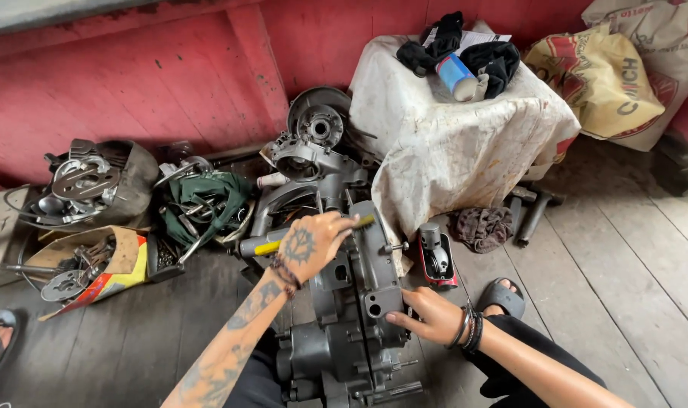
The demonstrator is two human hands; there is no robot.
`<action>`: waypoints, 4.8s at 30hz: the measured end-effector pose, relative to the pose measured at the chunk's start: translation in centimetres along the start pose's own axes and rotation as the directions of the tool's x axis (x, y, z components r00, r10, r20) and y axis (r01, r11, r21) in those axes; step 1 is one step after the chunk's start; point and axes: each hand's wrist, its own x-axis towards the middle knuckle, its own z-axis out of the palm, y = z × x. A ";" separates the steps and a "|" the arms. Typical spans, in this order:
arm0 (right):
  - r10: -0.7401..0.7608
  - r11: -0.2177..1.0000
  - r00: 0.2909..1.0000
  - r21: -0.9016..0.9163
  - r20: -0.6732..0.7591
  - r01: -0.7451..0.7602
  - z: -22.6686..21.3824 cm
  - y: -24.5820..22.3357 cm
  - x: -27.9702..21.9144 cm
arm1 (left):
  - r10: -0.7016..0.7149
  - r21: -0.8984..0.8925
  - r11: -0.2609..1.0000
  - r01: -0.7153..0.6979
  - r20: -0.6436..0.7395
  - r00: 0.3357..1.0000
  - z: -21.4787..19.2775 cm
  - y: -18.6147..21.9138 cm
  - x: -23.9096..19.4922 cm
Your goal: A person sits on the floor and uses a small yellow scraper tool to clean or prepare the surface of a motorcycle engine casing.
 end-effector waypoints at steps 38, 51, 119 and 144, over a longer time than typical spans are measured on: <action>0.002 0.999 0.999 0.053 0.035 -0.004 -0.9 -1.1 0.0 | 0.194 0.123 0.973 -0.197 0.038 0.980 0.3 6.5 -4.7; 0.047 0.997 0.997 0.061 0.056 -0.051 -1.0 -1.4 0.0 | -0.222 -0.298 0.941 0.162 -0.181 0.958 4.4 5.9 -7.6; 0.491 0.798 0.806 0.542 -0.330 -0.264 8.7 5.1 -3.1 | -0.627 -0.664 0.678 0.317 -0.297 0.720 11.3 7.1 -7.9; 0.330 0.797 0.885 0.599 -0.327 -0.077 6.1 1.4 -0.8 | -0.621 -0.604 0.661 0.444 -0.109 0.776 9.5 9.7 -10.7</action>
